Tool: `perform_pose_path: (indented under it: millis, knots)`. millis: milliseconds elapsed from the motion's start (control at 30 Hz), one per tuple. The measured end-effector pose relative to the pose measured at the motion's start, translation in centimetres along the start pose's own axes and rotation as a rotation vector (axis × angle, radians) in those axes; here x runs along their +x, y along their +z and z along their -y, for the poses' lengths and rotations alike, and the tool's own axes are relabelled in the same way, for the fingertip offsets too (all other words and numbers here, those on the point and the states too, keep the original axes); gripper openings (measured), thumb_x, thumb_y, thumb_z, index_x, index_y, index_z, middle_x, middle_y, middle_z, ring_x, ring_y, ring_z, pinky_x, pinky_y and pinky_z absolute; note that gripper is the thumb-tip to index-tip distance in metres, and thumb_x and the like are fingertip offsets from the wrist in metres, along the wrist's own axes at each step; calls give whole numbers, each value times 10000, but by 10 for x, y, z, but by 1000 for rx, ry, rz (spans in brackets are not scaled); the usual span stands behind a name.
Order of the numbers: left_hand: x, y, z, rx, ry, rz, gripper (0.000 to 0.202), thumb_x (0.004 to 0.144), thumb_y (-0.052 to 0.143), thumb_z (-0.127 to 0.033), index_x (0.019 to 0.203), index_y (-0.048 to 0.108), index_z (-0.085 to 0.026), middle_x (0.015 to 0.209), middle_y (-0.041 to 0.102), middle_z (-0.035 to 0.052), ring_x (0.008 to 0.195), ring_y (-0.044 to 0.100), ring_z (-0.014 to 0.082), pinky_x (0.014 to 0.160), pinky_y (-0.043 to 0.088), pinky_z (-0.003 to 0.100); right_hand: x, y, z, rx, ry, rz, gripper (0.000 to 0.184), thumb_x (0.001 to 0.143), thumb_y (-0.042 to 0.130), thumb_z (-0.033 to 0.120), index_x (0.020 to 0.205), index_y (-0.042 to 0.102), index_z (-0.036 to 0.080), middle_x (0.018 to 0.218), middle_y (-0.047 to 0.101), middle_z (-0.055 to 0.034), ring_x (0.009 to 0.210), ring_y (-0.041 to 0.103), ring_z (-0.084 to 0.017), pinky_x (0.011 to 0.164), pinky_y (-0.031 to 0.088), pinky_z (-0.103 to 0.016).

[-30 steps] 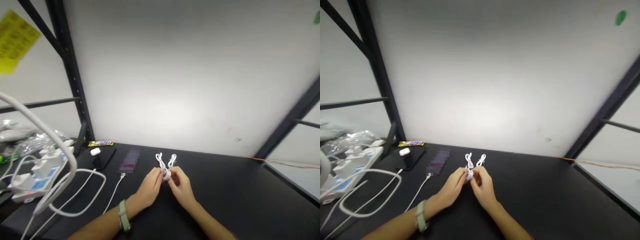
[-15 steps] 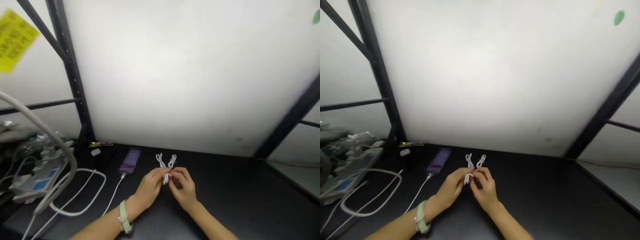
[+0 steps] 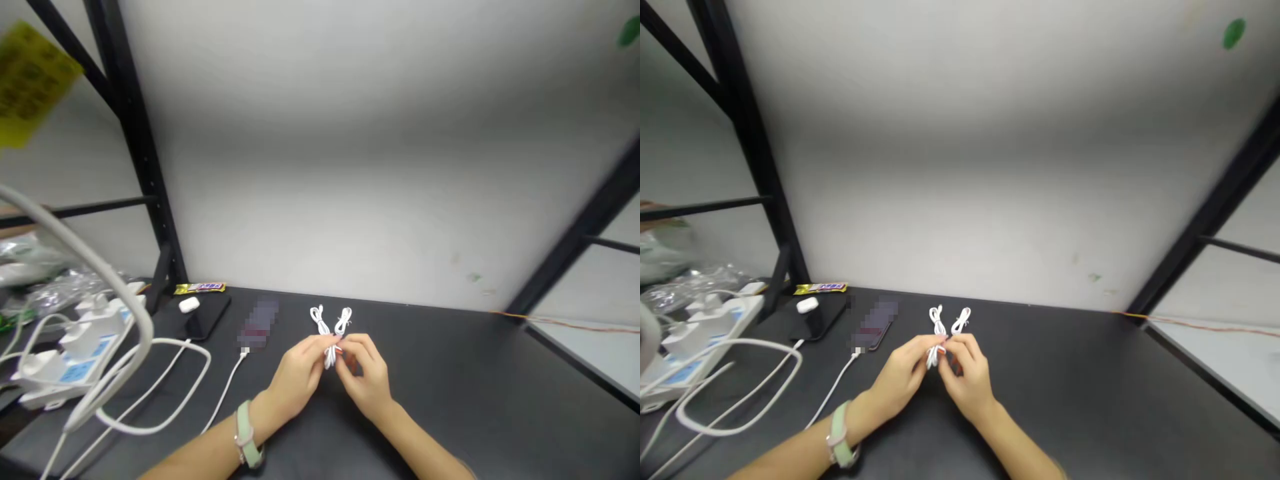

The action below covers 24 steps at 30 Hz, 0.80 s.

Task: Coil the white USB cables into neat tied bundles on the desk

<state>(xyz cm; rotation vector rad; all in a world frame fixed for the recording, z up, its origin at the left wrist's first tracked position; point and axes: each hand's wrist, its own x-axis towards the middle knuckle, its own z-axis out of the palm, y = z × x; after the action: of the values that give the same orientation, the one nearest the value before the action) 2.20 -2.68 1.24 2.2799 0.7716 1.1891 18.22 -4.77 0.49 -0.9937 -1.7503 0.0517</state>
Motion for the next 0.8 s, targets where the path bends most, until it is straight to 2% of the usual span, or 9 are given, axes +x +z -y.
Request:
perform_pose_path:
  millis: [233,367,467,567,700,800]
  knots:
    - [0,0,-2,-7,-26,5,414,861,370,-121,1234,489,-259,1165,564,52,1066,526,156,959,409,319,0,0,-3,25,26,62,116,838,485,170,920,558,206,809,556,-40,599,501,-127,514,438,-241]
    - [0,2,-2,4,-130,-19,385,869,373,-169,1220,506,-253,1084,547,71,946,556,154,867,447,297,1,1,-3,26,96,135,118,857,449,209,928,542,195,810,557,-41,626,512,-136,552,434,-247]
    - [1,2,1,-1,-234,-15,337,878,372,-239,1166,546,-219,930,579,65,812,566,161,774,464,296,2,3,-3,68,213,199,128,868,451,274,891,541,185,751,559,-29,589,510,-131,533,423,-236]
    - [4,-1,9,19,-301,-30,289,865,394,-274,1051,603,-202,874,612,63,822,569,182,777,448,301,4,4,-8,194,360,222,194,866,466,358,887,531,176,680,552,-9,549,507,-123,489,403,-218]
    - [9,-10,20,128,-399,-30,271,848,414,-295,991,625,-205,865,632,55,808,580,182,750,434,283,10,-3,-25,345,498,165,270,816,524,437,807,534,167,648,548,3,548,506,-113,496,396,-213]
    - [14,-22,27,217,-460,-21,291,847,402,-304,1001,625,-199,837,638,54,771,583,175,704,424,266,18,-15,-43,445,650,96,300,749,588,460,725,527,168,538,498,41,404,390,-70,378,289,-189]
